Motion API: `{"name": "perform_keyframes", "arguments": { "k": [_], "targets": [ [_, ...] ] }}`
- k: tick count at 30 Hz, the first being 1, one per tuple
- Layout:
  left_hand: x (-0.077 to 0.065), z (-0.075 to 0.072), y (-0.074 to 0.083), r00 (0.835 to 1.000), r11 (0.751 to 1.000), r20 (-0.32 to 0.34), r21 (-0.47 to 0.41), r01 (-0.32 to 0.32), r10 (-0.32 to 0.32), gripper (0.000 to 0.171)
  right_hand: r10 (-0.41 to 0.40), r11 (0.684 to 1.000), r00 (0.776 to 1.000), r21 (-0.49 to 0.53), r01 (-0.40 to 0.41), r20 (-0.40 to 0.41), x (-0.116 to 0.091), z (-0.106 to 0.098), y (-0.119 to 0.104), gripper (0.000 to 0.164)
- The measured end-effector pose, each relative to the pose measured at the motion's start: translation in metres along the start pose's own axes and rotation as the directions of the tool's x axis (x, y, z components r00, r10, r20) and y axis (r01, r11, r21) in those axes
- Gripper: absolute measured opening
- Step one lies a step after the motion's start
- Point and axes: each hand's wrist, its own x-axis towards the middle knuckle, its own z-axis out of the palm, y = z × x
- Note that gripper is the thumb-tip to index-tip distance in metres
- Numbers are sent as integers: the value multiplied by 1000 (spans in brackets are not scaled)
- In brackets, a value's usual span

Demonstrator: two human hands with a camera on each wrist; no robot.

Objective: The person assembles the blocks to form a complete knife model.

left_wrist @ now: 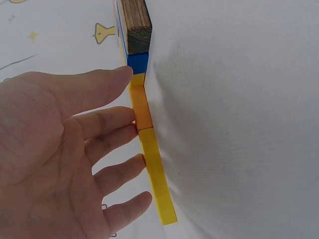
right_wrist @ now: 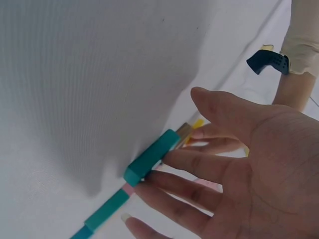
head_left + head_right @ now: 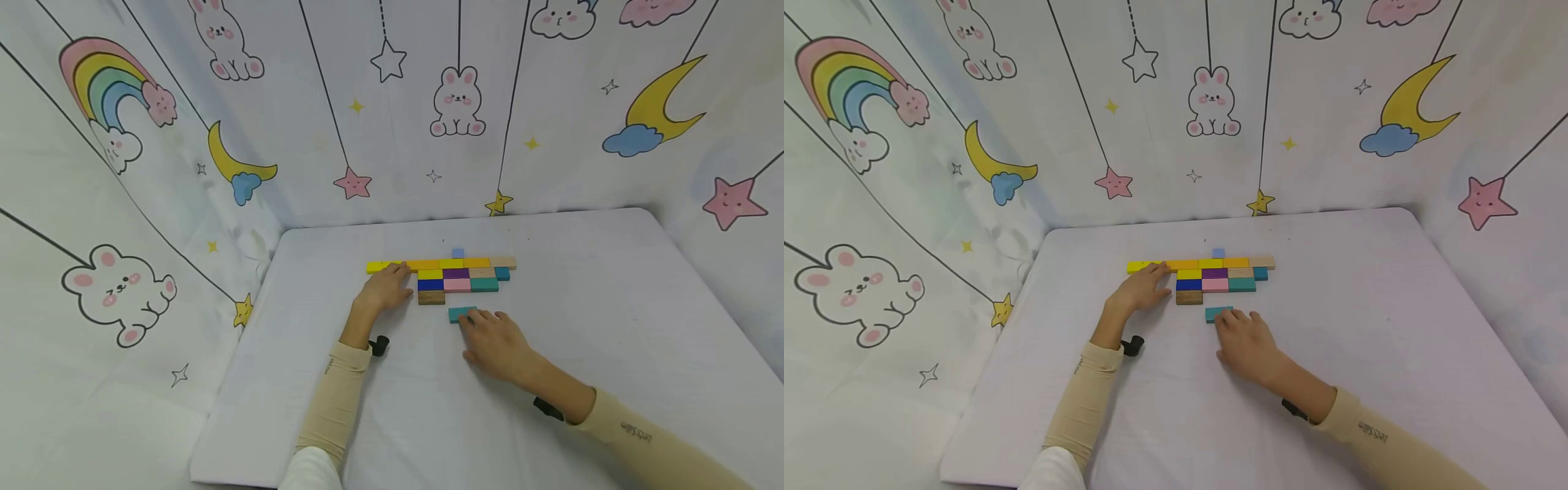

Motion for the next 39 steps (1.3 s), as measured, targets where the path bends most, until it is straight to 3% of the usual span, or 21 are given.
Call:
{"name": "perform_keyframes", "arguments": {
  "k": [12, 23, 39],
  "targets": [
    [1, 1, -1, 1000, 1000, -5, 5, 0, 0, 61, -18, 1000, 998, 1, 18, -65, 10, 1, 8, 67],
    [1, 2, -1, 1000, 1000, -10, -11, 7, -7, 61, 10, 1000, 1000, 20, -10, -7, 21, 7, 12, 71],
    [1, 2, 0, 1000, 1000, 0, -3, 27, -27, 61, 25, 999, 1000, 48, -24, -14, 31, 8, 18, 71]
  ]
}}
